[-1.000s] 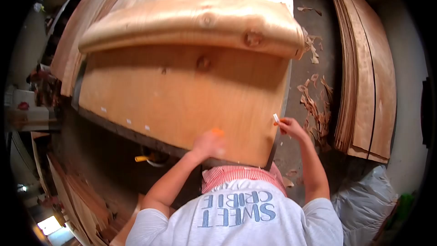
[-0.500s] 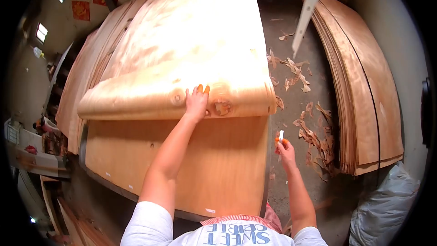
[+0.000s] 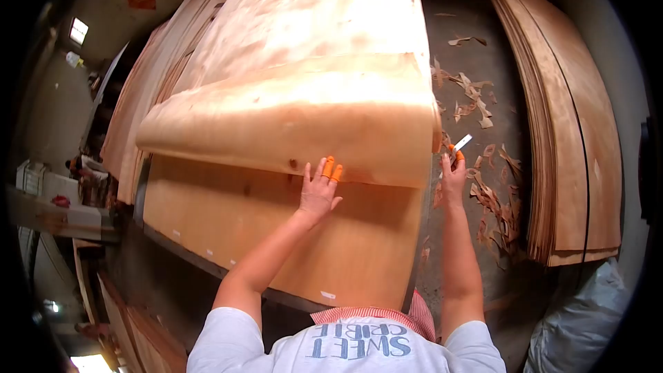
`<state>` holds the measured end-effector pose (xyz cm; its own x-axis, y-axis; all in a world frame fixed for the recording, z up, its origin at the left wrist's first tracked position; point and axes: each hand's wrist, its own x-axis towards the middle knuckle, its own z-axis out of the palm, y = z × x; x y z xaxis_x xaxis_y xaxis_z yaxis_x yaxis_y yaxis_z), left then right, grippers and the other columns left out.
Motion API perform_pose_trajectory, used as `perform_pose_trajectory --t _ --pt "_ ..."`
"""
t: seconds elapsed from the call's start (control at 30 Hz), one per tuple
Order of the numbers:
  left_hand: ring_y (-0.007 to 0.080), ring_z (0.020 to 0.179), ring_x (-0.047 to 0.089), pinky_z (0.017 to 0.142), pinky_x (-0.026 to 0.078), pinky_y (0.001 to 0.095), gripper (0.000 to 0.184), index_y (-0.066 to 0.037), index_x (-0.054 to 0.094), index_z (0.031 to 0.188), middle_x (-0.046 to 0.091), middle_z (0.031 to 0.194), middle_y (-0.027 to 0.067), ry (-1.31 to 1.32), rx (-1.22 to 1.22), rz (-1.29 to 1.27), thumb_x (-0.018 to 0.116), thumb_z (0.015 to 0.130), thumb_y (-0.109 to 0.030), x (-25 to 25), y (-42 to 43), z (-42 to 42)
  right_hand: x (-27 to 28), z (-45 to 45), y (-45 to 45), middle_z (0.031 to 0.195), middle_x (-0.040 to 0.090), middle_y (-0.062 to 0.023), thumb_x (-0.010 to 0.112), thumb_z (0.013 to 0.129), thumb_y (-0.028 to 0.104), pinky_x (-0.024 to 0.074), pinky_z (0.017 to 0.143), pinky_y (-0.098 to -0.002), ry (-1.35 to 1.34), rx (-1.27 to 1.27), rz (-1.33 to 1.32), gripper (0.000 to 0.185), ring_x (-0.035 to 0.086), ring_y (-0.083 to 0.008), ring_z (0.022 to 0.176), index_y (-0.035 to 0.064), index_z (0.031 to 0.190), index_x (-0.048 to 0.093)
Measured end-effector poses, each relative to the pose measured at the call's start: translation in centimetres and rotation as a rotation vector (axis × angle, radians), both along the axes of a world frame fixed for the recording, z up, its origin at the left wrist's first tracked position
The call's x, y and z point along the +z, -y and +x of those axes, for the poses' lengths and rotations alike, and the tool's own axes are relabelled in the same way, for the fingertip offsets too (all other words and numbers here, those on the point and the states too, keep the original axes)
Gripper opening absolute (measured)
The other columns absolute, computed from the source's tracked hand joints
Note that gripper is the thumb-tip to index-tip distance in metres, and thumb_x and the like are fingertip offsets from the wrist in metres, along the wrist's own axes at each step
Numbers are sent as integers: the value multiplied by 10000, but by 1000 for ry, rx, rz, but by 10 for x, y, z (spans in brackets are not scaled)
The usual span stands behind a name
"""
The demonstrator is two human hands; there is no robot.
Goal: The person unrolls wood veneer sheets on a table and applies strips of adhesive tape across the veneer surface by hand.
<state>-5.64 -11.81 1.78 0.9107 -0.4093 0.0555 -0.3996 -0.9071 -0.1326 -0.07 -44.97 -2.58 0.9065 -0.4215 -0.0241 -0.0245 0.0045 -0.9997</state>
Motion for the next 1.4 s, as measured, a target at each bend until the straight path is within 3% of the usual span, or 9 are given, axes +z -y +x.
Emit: perform_pose_trajectory --t 0.3,0.57,0.67,0.83,0.87,1.0,1.1,1.2,1.4 --pt "261 987 573 966 377 442 457 -57 598 1072 579 1139 126 183 -68 -429 709 727 -335 54 -3 -13 21 -38 -5 932 612 -53 542 890 53 454 683 -206 52 279 153 266 572 -92 794 -14 1147 554" --pt "267 1396 106 1098 62 543 814 -79 259 1425 202 1489 156 -222 340 -172 349 854 -652 37 -15 44 27 -58 26 820 607 -7 564 911 130 379 541 -164 12 131 272 238 462 -26 610 48 1134 582" --pt "277 1395 123 1097 66 549 828 -84 286 1416 231 1480 159 -220 273 -110 352 837 -673 20 -17 -5 17 -87 60 791 596 4 570 916 185 367 505 -157 -83 112 279 234 450 -27 584 59 1112 590" --pt "325 1167 478 1033 271 531 678 -48 561 1181 536 1218 189 -619 141 44 478 820 -615 53 -25 -67 6 -153 94 673 493 50 550 928 222 326 440 -150 -260 83 312 159 451 -26 548 77 985 584" --pt "319 915 606 841 455 477 535 -46 652 949 642 911 167 -678 124 79 562 804 -553 76 -20 -60 -5 -166 99 670 491 50 549 928 218 325 434 -153 -255 97 354 156 450 -27 543 76 983 582" --pt "319 766 609 616 505 421 437 -49 616 850 615 781 137 8 96 -412 617 788 -482 110 -1 19 -29 -181 96 663 489 48 541 930 209 323 415 -164 -274 134 527 148 455 -32 532 71 968 578" --pt "304 1253 384 1016 321 483 675 -52 522 1213 481 1280 186 351 118 -514 461 837 -609 80 15 100 -12 -182 78 716 532 47 522 938 221 329 425 -162 -304 231 594 169 468 -30 551 73 993 581" --pt "297 1358 217 1091 135 532 801 -56 393 1349 329 1423 179 -247 257 -305 377 837 -671 84 19 103 -24 -180 78 803 590 50 497 951 237 328 444 -164 -270 334 594 193 467 -26 564 87 1038 583" --pt "312 1318 295 1089 83 555 787 -50 420 1325 453 1318 185 -284 164 -273 360 841 -666 19 9 20 -39 -209 106 666 456 53 474 959 220 302 441 -180 -301 277 384 187 423 -29 556 73 1008 580"
